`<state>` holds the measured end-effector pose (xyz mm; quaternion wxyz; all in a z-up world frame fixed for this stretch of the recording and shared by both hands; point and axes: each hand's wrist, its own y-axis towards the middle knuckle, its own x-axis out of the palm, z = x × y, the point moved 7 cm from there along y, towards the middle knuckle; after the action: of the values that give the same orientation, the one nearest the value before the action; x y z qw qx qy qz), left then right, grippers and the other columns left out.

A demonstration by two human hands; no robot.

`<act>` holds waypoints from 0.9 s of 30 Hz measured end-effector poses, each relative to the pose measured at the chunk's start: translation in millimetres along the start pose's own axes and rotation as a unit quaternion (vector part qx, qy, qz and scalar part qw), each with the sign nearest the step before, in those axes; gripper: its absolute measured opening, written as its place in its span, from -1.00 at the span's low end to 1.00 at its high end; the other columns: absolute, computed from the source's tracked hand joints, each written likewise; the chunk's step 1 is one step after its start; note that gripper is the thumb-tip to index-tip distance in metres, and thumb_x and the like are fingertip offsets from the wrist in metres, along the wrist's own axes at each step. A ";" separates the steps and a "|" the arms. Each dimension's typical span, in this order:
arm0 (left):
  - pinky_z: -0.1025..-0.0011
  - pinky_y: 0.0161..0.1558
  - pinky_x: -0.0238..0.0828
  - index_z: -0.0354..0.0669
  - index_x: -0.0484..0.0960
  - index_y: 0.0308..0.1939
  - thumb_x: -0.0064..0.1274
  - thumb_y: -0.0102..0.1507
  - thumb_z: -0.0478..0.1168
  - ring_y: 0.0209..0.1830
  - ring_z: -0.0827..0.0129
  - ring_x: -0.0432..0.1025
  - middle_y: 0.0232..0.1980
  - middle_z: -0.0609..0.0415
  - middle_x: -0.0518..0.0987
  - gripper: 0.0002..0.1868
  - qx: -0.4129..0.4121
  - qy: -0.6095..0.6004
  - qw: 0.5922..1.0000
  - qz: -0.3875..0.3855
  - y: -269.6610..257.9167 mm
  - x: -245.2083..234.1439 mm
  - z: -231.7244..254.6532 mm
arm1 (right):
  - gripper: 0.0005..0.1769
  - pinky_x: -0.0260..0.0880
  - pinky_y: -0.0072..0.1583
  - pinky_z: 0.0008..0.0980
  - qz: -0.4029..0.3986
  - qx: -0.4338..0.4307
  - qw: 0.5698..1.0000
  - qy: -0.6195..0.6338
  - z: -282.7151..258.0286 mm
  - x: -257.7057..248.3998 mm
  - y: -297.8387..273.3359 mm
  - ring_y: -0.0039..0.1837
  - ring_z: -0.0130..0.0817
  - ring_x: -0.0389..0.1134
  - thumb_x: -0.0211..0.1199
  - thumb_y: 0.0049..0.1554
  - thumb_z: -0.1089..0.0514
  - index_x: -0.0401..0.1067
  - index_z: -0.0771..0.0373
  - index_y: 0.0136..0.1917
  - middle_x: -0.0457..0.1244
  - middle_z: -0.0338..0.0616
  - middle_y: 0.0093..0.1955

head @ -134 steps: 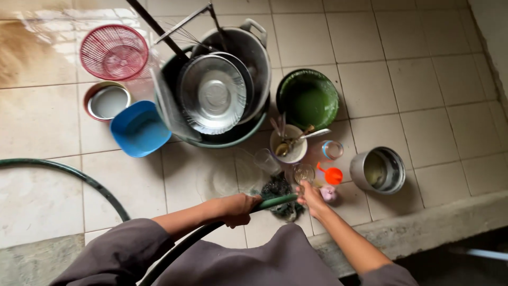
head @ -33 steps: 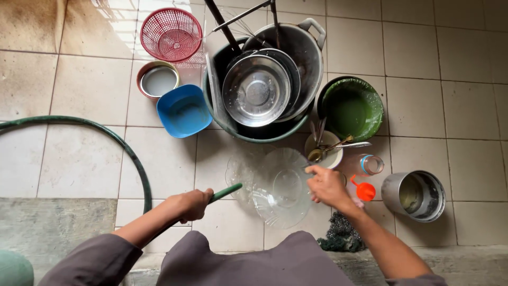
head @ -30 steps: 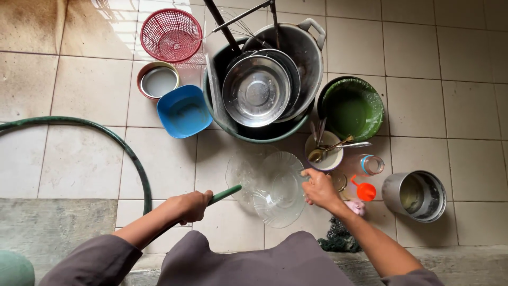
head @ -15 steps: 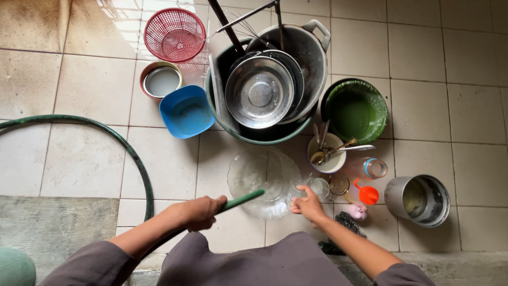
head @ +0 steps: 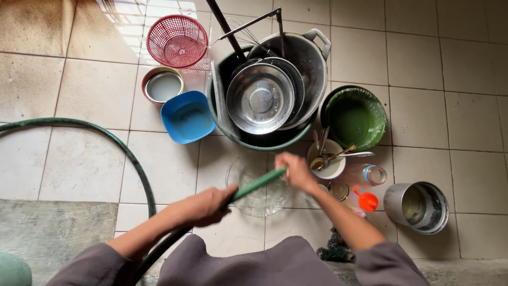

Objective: Washing various kitchen utensils, plates, and bowls on the floor using a hose, buckets, and scrubbing sponge.

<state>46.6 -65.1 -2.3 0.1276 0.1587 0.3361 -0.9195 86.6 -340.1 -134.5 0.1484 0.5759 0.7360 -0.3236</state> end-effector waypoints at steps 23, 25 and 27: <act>-0.08 -0.39 0.23 -0.15 0.19 -0.06 0.05 0.31 -0.22 -0.48 -0.27 0.41 -0.53 -0.26 0.51 -0.67 -0.008 -0.019 0.992 0.125 -44.6 -62.0 26.8 | -0.67 0.36 -0.22 -0.42 0.067 0.083 0.954 0.282 12.4 -133.6 59.8 -0.23 -0.49 0.36 0.28 0.17 0.30 0.42 0.26 0.22 0.38 -0.16 -0.18; -0.08 -0.38 0.23 -0.15 0.19 -0.06 0.06 0.31 -0.21 -0.46 -0.27 0.42 -0.51 -0.25 0.52 -0.67 -0.015 -0.013 0.993 0.114 -37.7 -54.0 14.8 | -0.65 0.42 -0.19 -0.44 0.050 0.095 0.957 0.271 -11.9 -147.5 27.9 -0.22 -0.51 0.39 0.26 0.14 0.30 0.42 0.24 0.22 0.40 -0.17 -0.19; -0.09 -0.37 0.23 -0.16 0.19 -0.05 0.06 0.31 -0.21 -0.44 -0.27 0.43 -0.50 -0.24 0.52 -0.66 -0.022 -0.008 0.994 0.102 -31.5 -45.5 6.8 | -0.63 0.48 -0.16 -0.46 0.033 0.110 0.959 0.259 -24.4 -156.7 -1.9 -0.21 -0.52 0.42 0.25 0.12 0.31 0.42 0.22 0.22 0.41 -0.18 -0.20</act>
<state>76.2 -40.4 38.0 0.2270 0.1820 0.3370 -0.8954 134.4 -442.3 -23.1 -0.1005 0.6768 0.6896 -0.2373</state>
